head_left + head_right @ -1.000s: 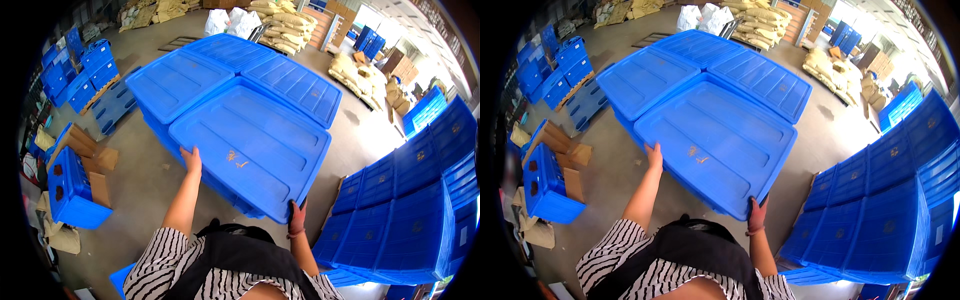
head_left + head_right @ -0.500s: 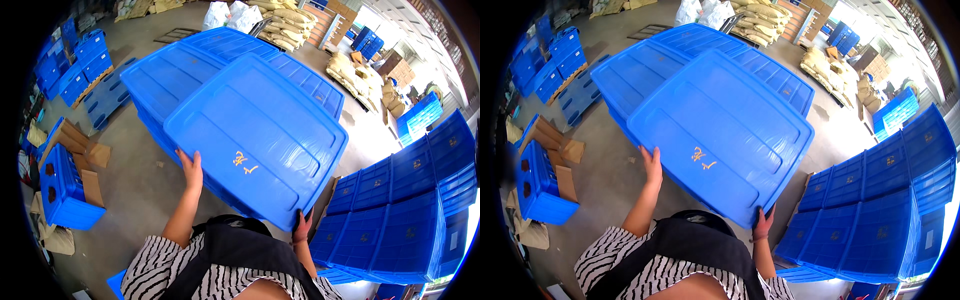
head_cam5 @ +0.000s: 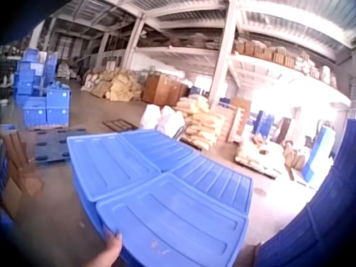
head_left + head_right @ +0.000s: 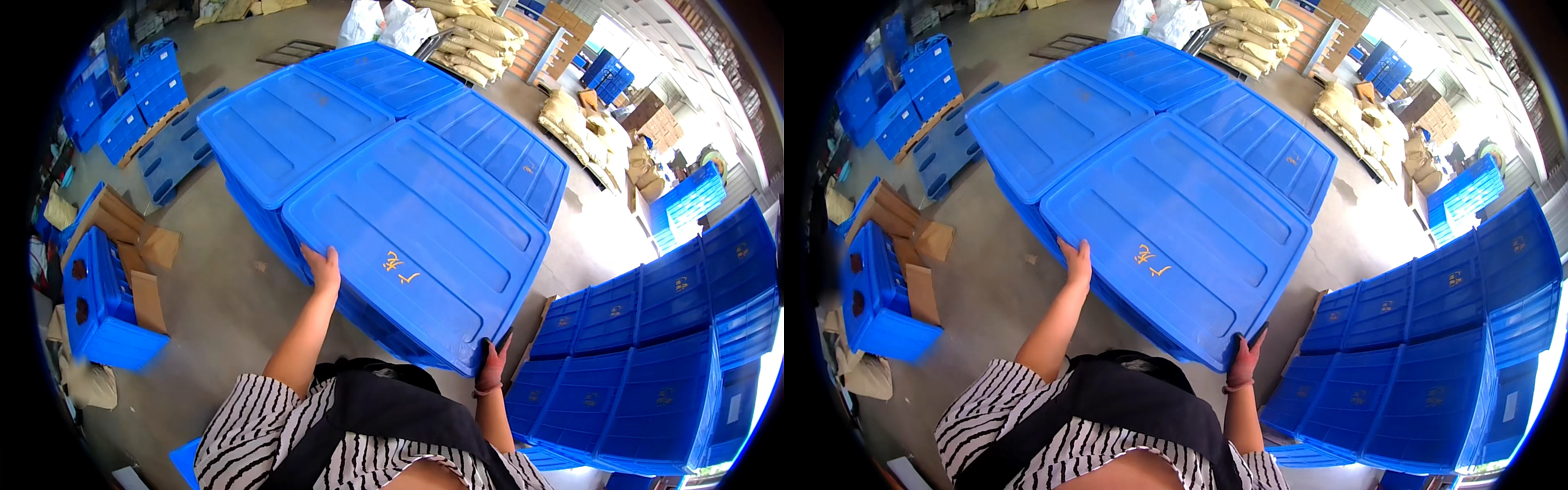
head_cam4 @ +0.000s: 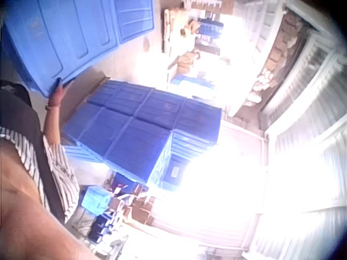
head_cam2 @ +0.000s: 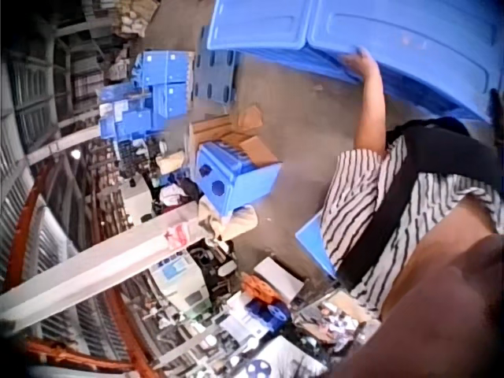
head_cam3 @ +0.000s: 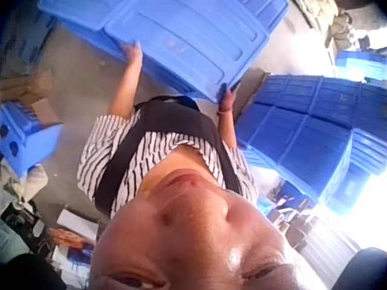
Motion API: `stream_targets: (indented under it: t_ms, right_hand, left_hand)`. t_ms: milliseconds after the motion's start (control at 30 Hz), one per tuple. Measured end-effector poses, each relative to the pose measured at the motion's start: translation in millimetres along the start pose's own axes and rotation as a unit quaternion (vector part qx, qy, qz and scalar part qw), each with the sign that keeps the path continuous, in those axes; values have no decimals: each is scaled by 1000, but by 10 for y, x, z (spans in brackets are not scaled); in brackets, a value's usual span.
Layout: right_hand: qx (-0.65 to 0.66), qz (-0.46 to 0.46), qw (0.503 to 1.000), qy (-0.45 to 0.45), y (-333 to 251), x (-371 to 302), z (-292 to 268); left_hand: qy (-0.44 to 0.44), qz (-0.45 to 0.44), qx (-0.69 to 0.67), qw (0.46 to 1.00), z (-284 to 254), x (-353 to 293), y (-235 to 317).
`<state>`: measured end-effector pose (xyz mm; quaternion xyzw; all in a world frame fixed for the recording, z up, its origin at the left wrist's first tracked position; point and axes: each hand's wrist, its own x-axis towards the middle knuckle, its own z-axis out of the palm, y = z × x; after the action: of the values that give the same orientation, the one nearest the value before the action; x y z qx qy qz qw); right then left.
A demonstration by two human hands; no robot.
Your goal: The person wipes blue plastic reels with a cloth and stacks them vertically into a blue plastic bin. They then place a cardboard sheet inside the bin, apply a label to the bin's exterior, and stack the filled bin onto a larger stack of similar bins. The person also wipes the lids of the stacked bins.
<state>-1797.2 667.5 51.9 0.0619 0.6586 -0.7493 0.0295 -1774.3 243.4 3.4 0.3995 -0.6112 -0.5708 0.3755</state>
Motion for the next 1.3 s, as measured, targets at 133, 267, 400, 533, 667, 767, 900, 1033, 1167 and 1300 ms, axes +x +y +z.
stream_targets:
  t_ms: [133,267,400,533,667,767,900,1033,1167,1300]
  right_hand:
    - [-125,-49,991,-27,103,16,-97]
    - [-132,-61,989,-19,239,-60,-209]
    - [-54,-20,996,-61,92,-85,-124]
    - [-83,-53,995,-3,-525,179,28]
    - [-379,-304,870,81,-1165,1216,328]
    - [-553,-387,723,147,-1380,1876,1154]
    - [-777,-201,582,130,-992,2887,1645]
    - [-749,-145,646,13,-552,2957,1669]
    - [-782,-110,614,1,-541,3023,1342]
    - [-797,-145,585,24,-1083,2357,1737]
  left_hand:
    - [10,-8,-10,1000,-39,64,-105]
    - [-7,-27,7,1000,-177,19,-98]
    - [-18,-22,-4,1000,-204,2,-43]
    - [20,52,12,998,-273,118,155]
    - [68,117,202,970,-227,508,685]
    - [87,149,375,911,-405,876,540]
    - [49,135,392,908,-255,1033,424]
    - [106,223,468,848,-475,915,415]
    - [47,139,389,910,-442,830,628]
    - [6,21,302,953,-763,475,621]
